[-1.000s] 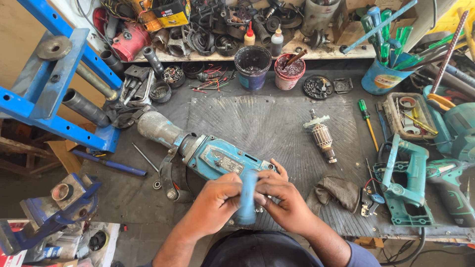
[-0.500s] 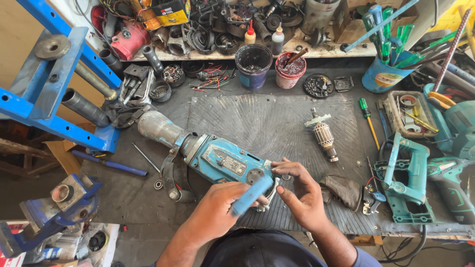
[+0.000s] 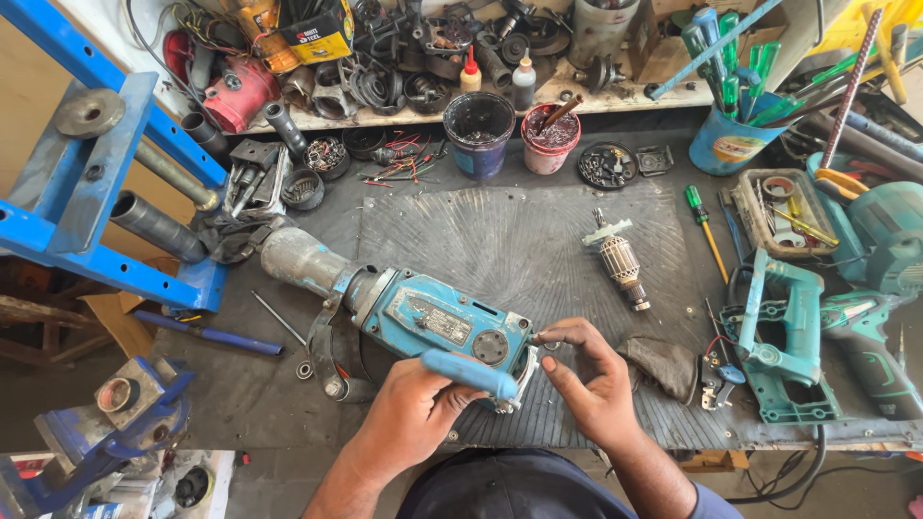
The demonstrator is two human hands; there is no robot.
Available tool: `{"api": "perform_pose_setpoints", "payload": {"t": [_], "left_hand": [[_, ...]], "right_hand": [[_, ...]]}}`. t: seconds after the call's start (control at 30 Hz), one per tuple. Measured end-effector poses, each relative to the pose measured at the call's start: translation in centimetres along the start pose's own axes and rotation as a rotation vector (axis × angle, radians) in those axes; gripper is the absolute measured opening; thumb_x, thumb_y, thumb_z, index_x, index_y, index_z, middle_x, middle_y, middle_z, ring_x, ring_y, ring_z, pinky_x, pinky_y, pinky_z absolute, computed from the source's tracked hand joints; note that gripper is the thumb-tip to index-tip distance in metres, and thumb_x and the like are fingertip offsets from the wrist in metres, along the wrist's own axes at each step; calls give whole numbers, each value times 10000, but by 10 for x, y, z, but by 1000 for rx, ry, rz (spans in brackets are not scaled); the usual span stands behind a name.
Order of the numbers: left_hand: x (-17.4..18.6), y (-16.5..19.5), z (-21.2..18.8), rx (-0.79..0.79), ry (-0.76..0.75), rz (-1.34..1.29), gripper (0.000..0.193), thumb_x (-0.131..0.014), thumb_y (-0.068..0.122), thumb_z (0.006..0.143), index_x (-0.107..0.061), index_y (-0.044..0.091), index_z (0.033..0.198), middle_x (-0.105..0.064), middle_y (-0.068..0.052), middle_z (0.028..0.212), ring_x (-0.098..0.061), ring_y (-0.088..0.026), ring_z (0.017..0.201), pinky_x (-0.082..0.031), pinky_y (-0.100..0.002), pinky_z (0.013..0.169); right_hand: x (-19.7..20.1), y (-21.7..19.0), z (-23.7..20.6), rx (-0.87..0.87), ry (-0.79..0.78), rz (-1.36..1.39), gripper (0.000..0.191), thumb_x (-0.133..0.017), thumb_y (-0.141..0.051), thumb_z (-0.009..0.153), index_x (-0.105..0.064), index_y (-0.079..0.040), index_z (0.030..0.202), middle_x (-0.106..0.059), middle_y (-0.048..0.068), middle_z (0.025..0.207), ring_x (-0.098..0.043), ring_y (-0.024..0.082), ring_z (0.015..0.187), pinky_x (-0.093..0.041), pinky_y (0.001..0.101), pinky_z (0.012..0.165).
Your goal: The person places a motor rotor into a motor housing, then uses a blue T-handle hex key to tighten several screws on the housing. The person also uses a hammer to tap the housing. The task ends with the motor partially assembled on the workbench.
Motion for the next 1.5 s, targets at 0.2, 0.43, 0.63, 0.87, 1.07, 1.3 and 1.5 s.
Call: {"api": "perform_pose_setpoints", "payload": {"t": [0.2, 0.43, 0.63, 0.87, 1.07, 1.3, 1.5], "left_hand": [[5, 3, 3, 75, -3, -53, 143, -714, 150, 960, -754, 46, 1049, -805, -64, 942, -812, -196, 859, -618, -294, 741], [13, -14, -5, 185, 233, -23, 163, -701, 113, 942, -735, 14, 1067, -813, -54, 947, -784, -132, 863, -625, -283, 772], [30, -55, 4, 171, 500, -191, 107, -669, 93, 995, -658, -10, 1022, -780, -72, 970, -758, -122, 895, -623, -280, 808], [30, -72, 45, 134, 336, 31, 127, -701, 123, 966, -679, 9, 1016, -793, -73, 923, -781, -159, 859, -610, -295, 759], [41, -79, 61, 136, 234, 98, 139, -702, 154, 959, -682, 24, 1005, -797, -71, 904, -794, -198, 845, -607, -316, 729], [59, -89, 70, 96, 145, 31, 148, -697, 165, 960, -674, 23, 997, -799, -72, 907, -802, -210, 861, -616, -333, 736], [80, -83, 90, 42, -104, 85, 107, -685, 120, 921, -676, 66, 1013, -770, -91, 900, -778, -285, 866, -600, -369, 721]], "right_hand": [[-1, -4, 0, 17, -25, -58, 250, -681, 43, 879, -668, 9, 1126, -649, 120, 1153, -608, 198, 1123, -451, 319, 1005], [5, 1, 1, 19, 37, -50, 199, -656, 43, 907, -671, 12, 1102, -657, 123, 1140, -625, 195, 1107, -463, 317, 1010], [3, 10, 8, -57, 125, -172, 172, -682, -11, 907, -682, 4, 1078, -667, 93, 1115, -634, 173, 1099, -467, 302, 988], [-12, 16, 20, -130, 114, -290, 125, -749, -117, 888, -722, -8, 943, -715, 79, 1076, -671, 171, 1037, -505, 308, 935], [-14, 18, 24, -133, 123, -346, 117, -755, -116, 879, -698, -14, 872, -723, 84, 1068, -671, 183, 1031, -491, 318, 935], [-24, 22, 27, -126, 160, -334, 133, -760, -115, 874, -675, -14, 857, -706, 88, 1061, -664, 183, 1025, -491, 316, 939], [-33, 5, 36, -143, 153, -432, 96, -761, -95, 862, -717, -10, 866, -734, 90, 1005, -684, 186, 986, -504, 325, 895]]}}
Point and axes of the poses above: each hand's wrist, its own z-axis towards the middle knuckle, its own x-axis out of the back of the hand, y = z × x, the point moved 1 cm from there along z, towards the middle knuckle
